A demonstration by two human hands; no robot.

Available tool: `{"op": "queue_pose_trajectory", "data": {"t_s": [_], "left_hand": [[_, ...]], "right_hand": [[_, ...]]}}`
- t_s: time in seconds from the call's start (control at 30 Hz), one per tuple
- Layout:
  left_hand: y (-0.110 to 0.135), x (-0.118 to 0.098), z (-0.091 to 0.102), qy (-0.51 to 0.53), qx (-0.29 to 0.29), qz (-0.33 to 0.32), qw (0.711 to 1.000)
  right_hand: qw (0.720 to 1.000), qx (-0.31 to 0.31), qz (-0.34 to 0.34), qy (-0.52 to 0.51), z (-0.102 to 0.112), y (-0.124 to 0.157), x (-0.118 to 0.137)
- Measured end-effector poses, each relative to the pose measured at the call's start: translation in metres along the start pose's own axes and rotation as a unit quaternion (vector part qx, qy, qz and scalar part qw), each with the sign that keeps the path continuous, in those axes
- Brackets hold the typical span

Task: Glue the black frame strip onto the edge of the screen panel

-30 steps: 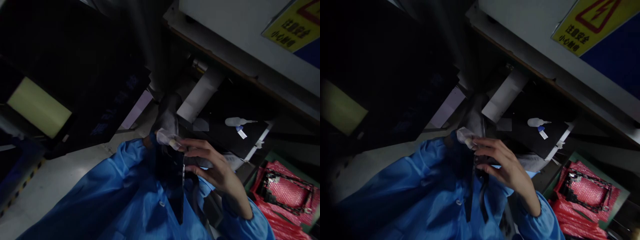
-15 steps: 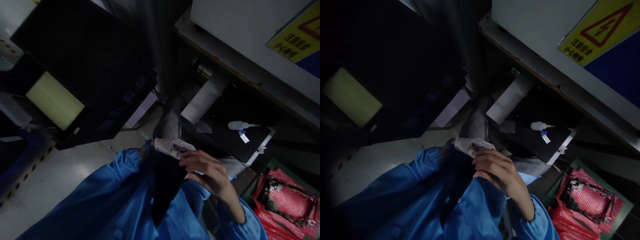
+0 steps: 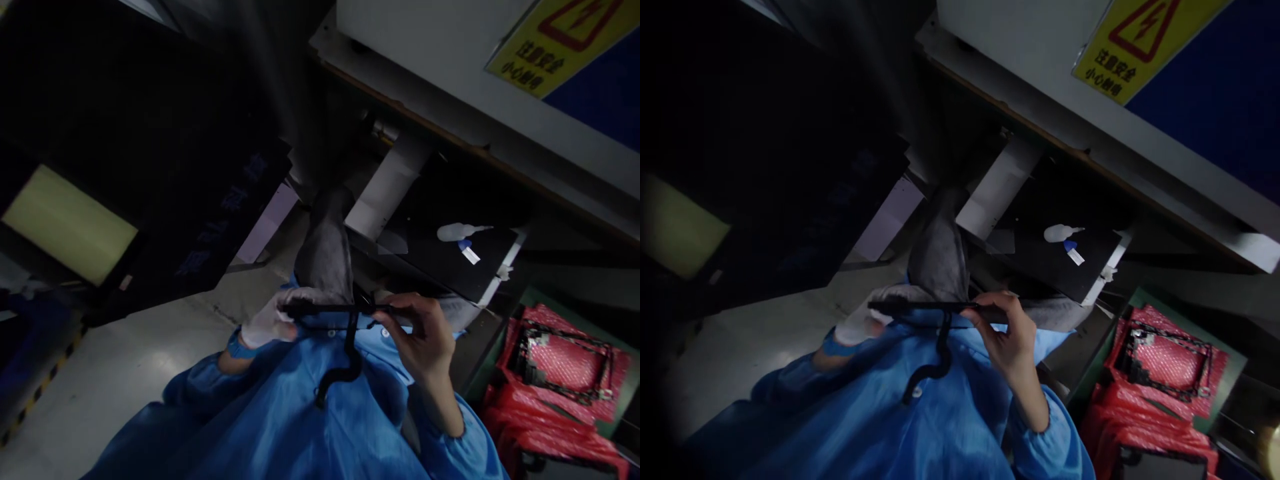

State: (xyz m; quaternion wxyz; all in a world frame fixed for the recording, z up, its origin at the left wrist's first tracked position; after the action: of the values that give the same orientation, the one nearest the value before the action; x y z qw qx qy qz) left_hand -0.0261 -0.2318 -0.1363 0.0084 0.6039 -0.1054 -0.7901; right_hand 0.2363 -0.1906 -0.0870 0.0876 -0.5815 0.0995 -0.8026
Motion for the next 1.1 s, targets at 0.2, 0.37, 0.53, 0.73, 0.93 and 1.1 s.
{"op": "queue_pose_trajectory", "data": {"t_s": [0.2,0.37,0.53,0.73,0.93,1.1], "left_hand": [[-0.013,-0.039,-0.029,-0.027,-0.066,-0.058,0.996],[-0.009,-0.059,-0.049,-0.079,-0.061,-0.106,0.989],[-0.012,-0.078,-0.066,-0.077,0.011,-0.122,0.990],[-0.018,-0.083,-0.110,0.001,0.066,-0.125,0.990],[-0.023,-0.080,-0.130,-0.026,0.111,-0.203,0.972],[-0.026,-0.095,-0.134,-0.056,0.087,-0.264,0.959]], "right_hand": [[0.987,-0.141,-0.034,0.075,0.019,0.038,0.006],[0.970,-0.213,-0.073,0.095,0.027,0.066,0.020],[0.955,-0.240,-0.108,0.135,0.046,0.087,0.052],[0.925,-0.264,-0.144,0.233,0.072,0.116,0.068],[0.904,-0.341,-0.187,0.176,0.075,0.145,0.055],[0.900,-0.323,-0.191,0.221,0.078,0.160,0.053]]}}
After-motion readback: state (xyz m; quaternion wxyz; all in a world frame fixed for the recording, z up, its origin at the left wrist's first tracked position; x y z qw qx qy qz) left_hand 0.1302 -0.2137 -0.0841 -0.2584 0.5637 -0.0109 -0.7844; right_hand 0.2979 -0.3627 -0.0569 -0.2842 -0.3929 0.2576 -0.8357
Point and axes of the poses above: each hand's wrist, its own y-axis away from the middle knuckle, its own z-axis out of the back of the hand, x = y × z, the point moved 3 cm from there along -y, towards the middle knuckle, and after that the axes turned 7 degrees about -x, right-handed, at the moved point
